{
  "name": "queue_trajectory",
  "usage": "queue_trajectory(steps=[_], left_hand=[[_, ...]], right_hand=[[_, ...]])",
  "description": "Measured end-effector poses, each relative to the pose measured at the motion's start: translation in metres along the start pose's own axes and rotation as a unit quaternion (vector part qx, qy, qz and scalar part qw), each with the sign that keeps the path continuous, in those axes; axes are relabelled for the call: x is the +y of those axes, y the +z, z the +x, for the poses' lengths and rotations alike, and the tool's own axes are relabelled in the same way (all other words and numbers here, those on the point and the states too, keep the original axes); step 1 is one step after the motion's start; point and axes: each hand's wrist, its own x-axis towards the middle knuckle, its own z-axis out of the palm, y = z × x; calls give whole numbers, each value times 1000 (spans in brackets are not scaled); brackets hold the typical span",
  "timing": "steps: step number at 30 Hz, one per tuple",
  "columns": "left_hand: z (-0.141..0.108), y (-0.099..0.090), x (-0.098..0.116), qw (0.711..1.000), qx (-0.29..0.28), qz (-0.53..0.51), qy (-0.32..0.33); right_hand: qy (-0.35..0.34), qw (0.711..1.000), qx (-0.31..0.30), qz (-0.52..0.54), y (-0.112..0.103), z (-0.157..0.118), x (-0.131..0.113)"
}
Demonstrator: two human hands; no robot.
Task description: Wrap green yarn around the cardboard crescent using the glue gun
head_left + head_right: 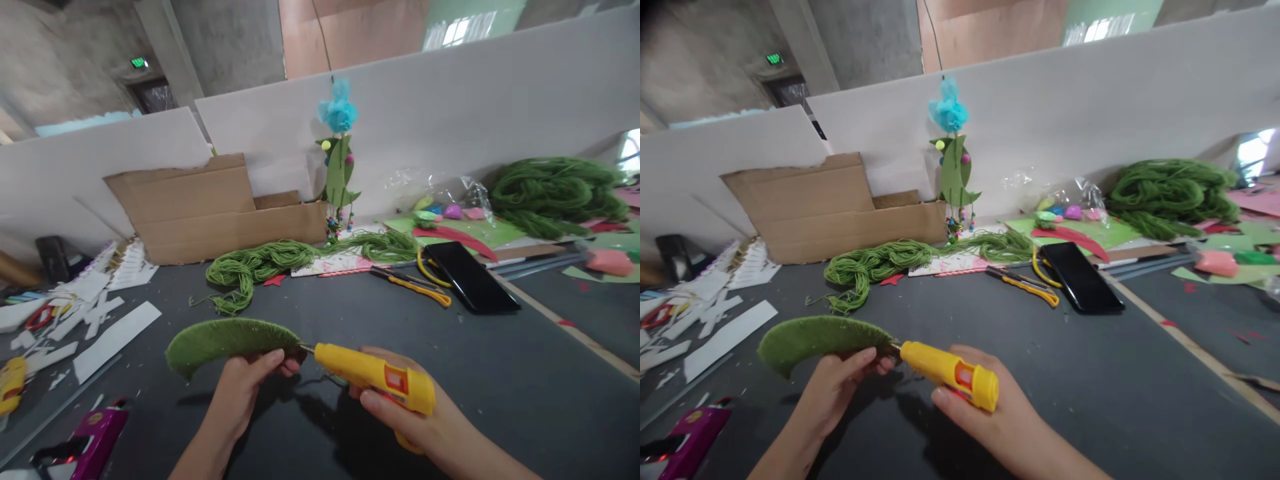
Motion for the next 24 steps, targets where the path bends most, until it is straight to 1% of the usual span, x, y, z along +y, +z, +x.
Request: queue_trajectory(steps=[2, 8, 14, 16, 20, 24], left_hand=[[-1, 0, 0, 1000, -4, -3, -6], [-3, -1, 1, 1000, -21, 3, -15], [-1, -3, 0, 999, -24, 6, -25], [-1, -2, 0, 999, -19, -1, -27], [-2, -1, 0, 999, -16, 4, -30], [-3, -2, -1, 999, -13, 11, -35]], right_hand=[[3, 1000, 15, 5, 1, 0, 3], [23, 999, 21, 21, 4, 2, 6], [6, 1000, -9, -9, 4, 1, 5], [-6, 999, -19, -27, 3, 1, 5], [-39, 996, -11, -80, 4, 3, -1], [-113, 977, -1, -179, 7, 6, -7]])
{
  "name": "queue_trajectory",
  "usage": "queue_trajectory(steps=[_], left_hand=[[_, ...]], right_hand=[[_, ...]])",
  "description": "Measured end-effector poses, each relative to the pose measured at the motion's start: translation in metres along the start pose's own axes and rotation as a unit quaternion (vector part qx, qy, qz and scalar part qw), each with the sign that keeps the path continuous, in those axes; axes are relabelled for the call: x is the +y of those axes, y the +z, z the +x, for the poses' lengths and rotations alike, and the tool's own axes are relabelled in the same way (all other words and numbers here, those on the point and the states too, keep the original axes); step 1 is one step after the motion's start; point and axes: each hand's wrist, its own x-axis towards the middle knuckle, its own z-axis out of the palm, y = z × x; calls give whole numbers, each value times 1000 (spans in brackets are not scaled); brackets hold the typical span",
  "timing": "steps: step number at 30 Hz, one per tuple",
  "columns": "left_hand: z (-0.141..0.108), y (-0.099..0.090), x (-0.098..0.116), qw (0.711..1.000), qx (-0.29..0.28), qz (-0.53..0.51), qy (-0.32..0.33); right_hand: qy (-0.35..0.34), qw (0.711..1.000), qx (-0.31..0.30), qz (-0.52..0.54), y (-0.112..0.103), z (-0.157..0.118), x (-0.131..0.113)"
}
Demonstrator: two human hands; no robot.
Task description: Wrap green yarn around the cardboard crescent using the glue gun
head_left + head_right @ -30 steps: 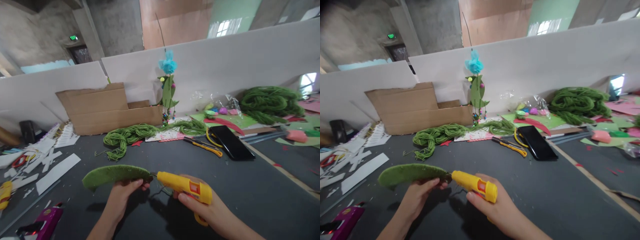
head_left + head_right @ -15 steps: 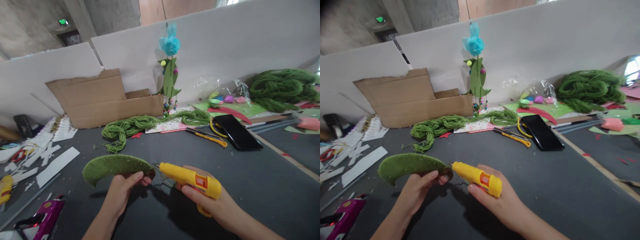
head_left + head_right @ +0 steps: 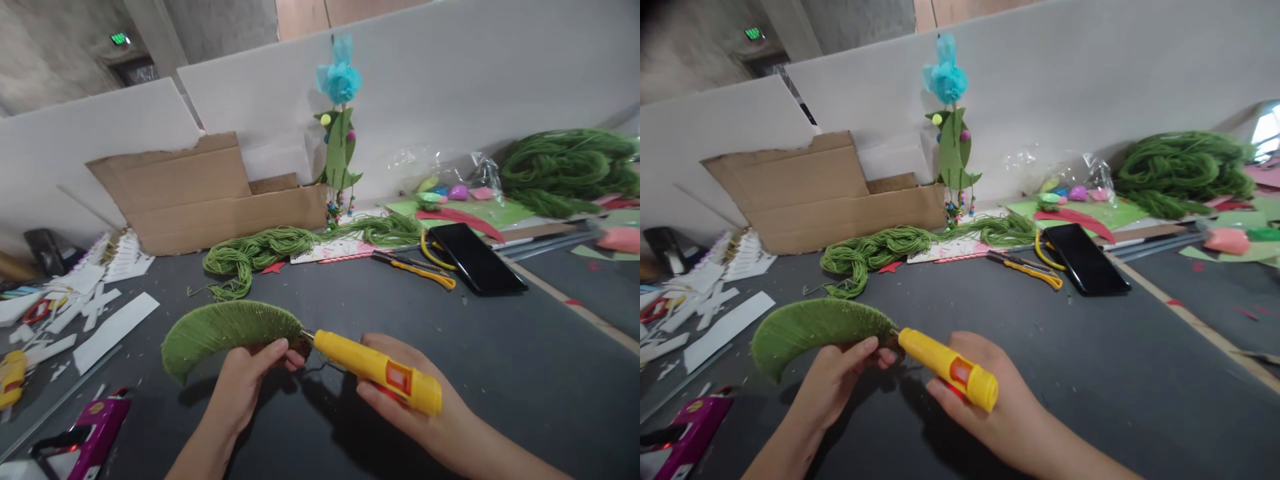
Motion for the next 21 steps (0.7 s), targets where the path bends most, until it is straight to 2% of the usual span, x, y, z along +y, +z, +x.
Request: queue_trajectory(steps=[6, 21], left_hand=[[-1, -2, -2, 1000, -10, 2, 0], [1, -3, -3, 1000, -2, 30, 2]], right_hand=[[-81, 989, 6, -126, 7, 0, 2], [-73, 983, 20, -165, 11, -3, 1]])
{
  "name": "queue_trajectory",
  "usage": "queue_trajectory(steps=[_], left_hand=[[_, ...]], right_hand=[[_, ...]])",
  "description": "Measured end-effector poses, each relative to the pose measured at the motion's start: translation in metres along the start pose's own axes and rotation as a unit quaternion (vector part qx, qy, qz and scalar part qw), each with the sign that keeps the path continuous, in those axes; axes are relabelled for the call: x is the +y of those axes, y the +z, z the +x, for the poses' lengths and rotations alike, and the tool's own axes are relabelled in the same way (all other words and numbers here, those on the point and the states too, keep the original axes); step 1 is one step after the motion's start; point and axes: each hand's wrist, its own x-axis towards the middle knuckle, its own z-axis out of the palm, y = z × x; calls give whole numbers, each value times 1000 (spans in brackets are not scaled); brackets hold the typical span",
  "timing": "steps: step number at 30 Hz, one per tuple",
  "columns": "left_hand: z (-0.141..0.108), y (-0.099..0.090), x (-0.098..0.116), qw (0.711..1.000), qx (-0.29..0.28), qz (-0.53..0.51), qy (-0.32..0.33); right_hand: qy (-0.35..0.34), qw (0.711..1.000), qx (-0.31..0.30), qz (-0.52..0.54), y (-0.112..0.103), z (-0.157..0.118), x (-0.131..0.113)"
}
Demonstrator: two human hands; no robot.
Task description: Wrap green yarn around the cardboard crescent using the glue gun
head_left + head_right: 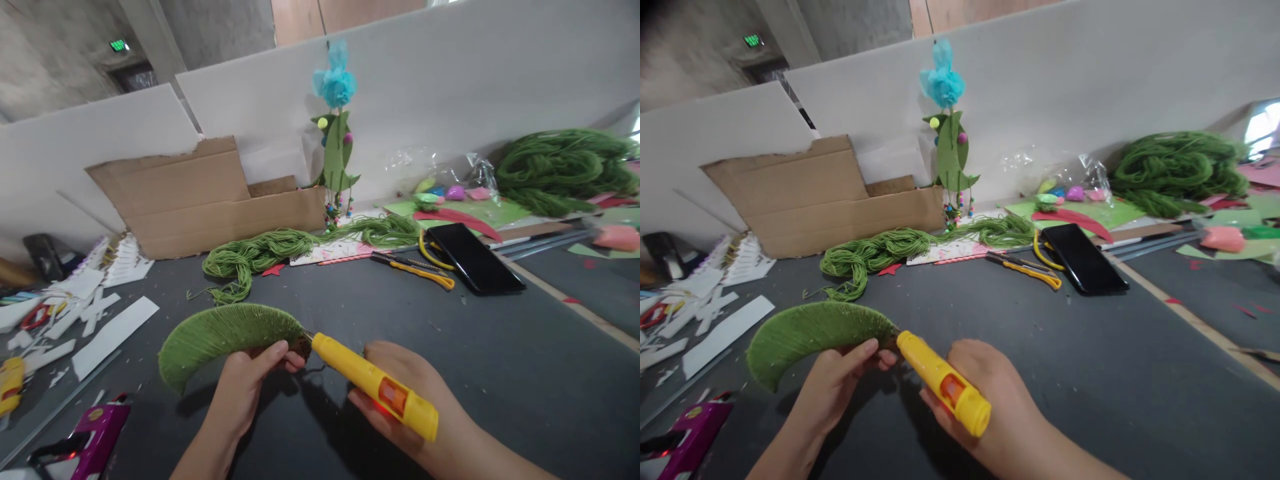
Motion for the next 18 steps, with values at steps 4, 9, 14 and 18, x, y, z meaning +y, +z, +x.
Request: queue_trajectory(steps=[4, 9, 14, 18], left_hand=[[0, 0, 1, 1000, -2, 11, 3], [-1, 1, 0, 1000, 6, 20, 4], [0, 2, 2, 1000, 2, -2, 2], [7, -2, 4, 999, 23, -17, 23]], right_hand=[[-6, 1000, 5, 2, -1, 1, -1], [26, 1000, 14, 5, 1, 1, 1], [140, 986, 38, 83, -1, 3, 10], [92, 984, 12, 151, -11, 5, 6]])
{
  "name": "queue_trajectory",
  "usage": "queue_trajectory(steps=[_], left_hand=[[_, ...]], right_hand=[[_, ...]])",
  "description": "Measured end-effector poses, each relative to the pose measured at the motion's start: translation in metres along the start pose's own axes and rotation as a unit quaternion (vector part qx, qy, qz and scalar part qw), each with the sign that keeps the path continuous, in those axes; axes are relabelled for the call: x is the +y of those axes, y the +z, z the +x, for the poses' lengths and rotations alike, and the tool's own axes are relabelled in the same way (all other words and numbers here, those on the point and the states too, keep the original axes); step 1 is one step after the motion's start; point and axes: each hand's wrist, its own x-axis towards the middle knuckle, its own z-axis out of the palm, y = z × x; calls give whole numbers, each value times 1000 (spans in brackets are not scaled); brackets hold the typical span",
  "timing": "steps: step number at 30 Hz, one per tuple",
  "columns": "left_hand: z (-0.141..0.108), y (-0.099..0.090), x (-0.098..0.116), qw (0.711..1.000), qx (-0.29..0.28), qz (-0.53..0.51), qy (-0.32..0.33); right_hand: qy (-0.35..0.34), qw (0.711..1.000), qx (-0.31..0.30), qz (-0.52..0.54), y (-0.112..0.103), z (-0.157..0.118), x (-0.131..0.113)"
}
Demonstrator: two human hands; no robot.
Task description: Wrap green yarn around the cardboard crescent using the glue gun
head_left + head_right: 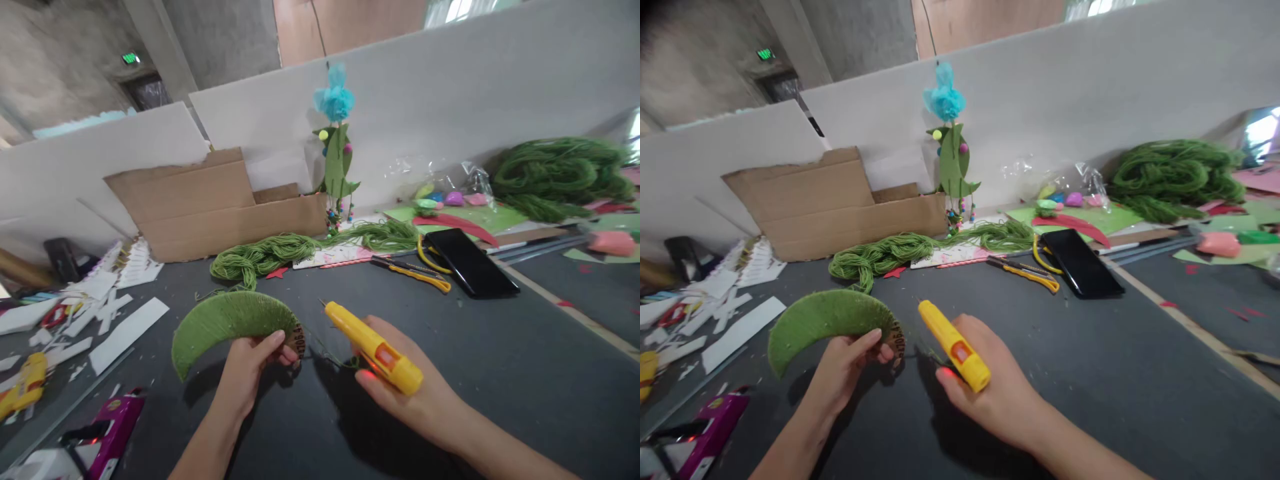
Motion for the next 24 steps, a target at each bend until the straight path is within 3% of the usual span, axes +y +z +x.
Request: queue_trajectory(steps=[2, 5, 9, 12, 15, 19, 21, 24], left_hand=[[5, -5, 2, 1000, 17, 21, 15], [12, -15, 9, 997, 55, 42, 39], [15, -20, 25, 994, 71, 59, 63], [14, -9, 36, 992, 43, 94, 73], [16, 9, 39, 989, 9, 122, 84], [17, 23, 28, 989, -14, 116, 93], [14, 25, 21, 989, -22, 111, 92], [10, 25, 14, 989, -39, 109, 89]], right_hand=[[-57, 996, -73, -1, -1, -1, -7], [-129, 966, -217, -46, 8, -6, -15], [-165, 941, -272, -118, 27, -13, -12], [-171, 942, -262, -118, 31, -15, -7], [-158, 960, -223, -61, 20, -10, -5], [-22, 997, -47, 54, 0, 12, -3], [45, 987, 12, 152, -3, 25, -1], [81, 938, -19, 338, 5, 34, 2]])
